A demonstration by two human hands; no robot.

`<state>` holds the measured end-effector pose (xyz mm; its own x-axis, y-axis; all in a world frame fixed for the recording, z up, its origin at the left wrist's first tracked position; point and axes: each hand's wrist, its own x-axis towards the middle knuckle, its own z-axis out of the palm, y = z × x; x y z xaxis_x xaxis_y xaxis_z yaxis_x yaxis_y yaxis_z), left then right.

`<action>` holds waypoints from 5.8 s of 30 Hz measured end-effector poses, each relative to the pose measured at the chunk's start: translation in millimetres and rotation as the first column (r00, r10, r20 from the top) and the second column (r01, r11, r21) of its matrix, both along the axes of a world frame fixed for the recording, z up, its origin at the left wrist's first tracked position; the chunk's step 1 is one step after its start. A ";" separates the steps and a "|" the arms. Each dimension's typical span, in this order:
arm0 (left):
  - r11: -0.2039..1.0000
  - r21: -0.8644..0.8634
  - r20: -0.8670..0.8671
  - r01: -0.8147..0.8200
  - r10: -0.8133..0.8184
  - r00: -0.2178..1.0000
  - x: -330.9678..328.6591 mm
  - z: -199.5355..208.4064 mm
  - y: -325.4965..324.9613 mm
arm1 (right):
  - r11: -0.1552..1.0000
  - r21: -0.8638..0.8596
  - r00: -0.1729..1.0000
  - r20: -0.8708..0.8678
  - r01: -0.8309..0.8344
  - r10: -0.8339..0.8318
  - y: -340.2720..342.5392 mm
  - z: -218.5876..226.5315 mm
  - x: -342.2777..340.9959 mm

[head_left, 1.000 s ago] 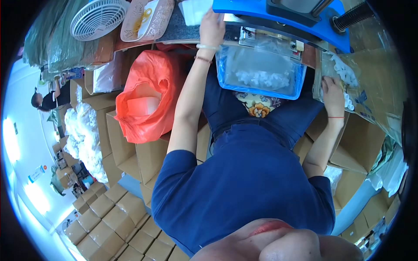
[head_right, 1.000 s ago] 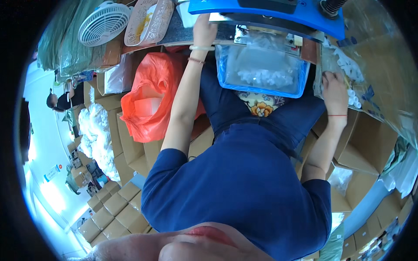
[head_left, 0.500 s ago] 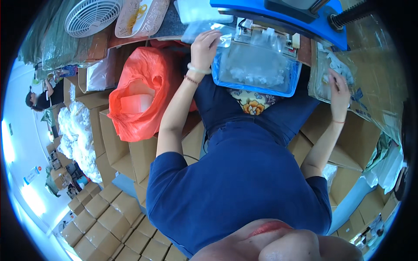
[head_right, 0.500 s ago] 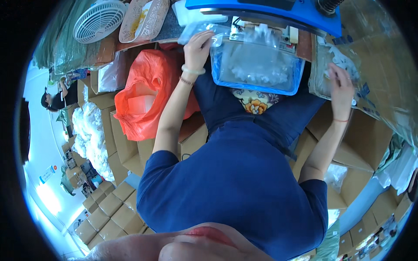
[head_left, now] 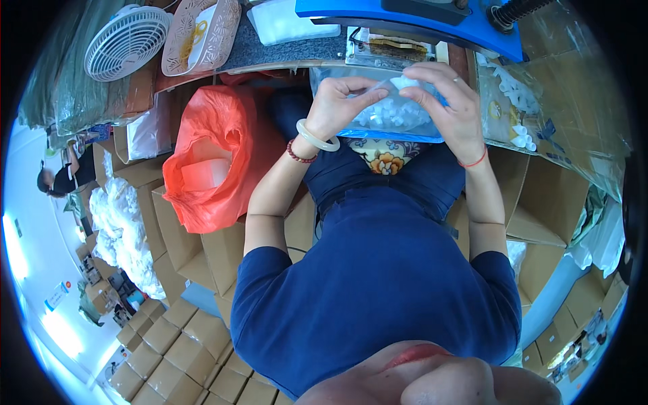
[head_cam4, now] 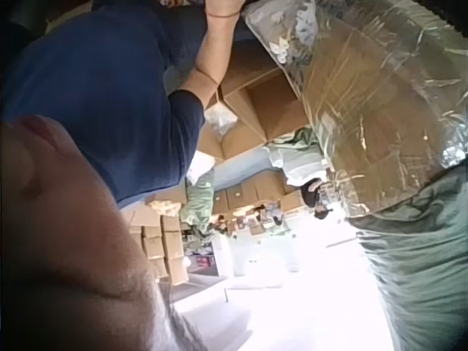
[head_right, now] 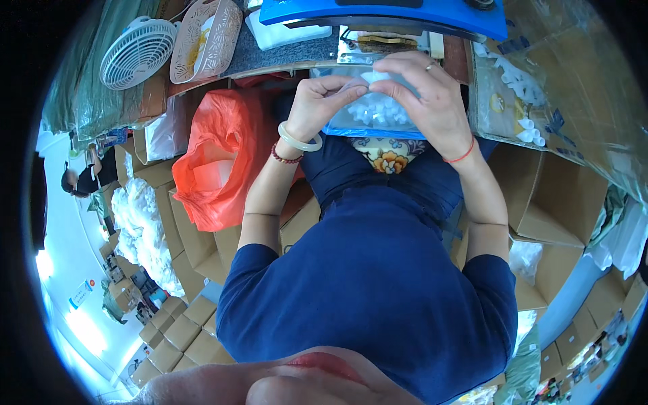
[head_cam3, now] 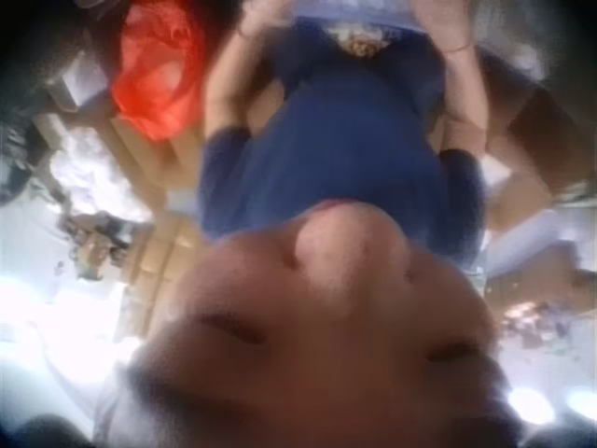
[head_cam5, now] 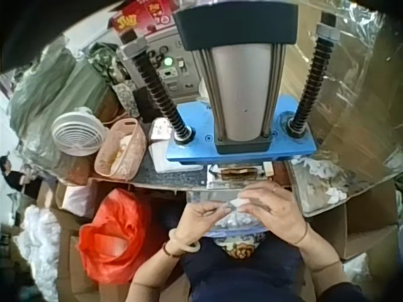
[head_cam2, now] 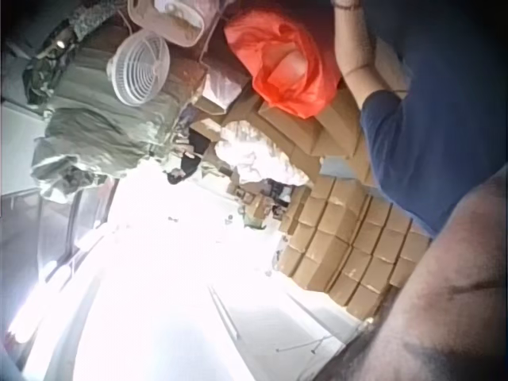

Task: Sealing small white components into plastic bags using a heat sealing machine.

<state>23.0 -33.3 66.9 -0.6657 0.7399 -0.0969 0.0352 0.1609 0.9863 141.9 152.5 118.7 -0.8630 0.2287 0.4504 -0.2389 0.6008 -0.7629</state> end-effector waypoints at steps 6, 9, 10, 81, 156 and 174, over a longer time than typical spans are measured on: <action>0.913 0.082 0.426 0.399 -0.394 0.814 -13.2 -16.7 6.7 | 0.952 0.159 0.894 0.412 -0.262 0.177 28.8 -5.6 -10.4; 0.968 0.152 0.720 0.198 -0.245 0.649 -16.9 -49.0 29.2 | 0.996 -0.001 0.937 0.339 0.085 -0.080 40.5 -47.5 -9.2; 0.979 0.179 0.742 0.093 -0.197 0.641 -18.6 -55.8 34.5 | 0.997 -0.002 0.938 0.339 0.076 -0.071 49.3 -49.4 -4.7; 0.984 -0.064 0.008 -0.167 0.168 0.986 -92.2 -61.8 20.0 | 0.471 0.750 0.625 0.098 0.465 -0.774 121.2 -112.0 53.3; 0.980 0.051 -0.108 -0.195 0.199 0.974 -16.1 -22.7 -19.6 | 0.931 -0.157 0.909 0.321 0.330 -0.268 5.4 -35.4 47.6; 0.943 0.112 0.585 0.315 -0.319 0.746 -10.0 -39.5 16.6 | 0.985 -0.091 0.917 0.385 0.150 -0.104 35.3 -50.4 -8.1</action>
<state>13.0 -16.7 27.4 -0.2070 0.8998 -0.3842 -0.5019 0.2394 0.8311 133.9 187.8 68.4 -0.9237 0.3782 0.0607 0.1525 0.5085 -0.8475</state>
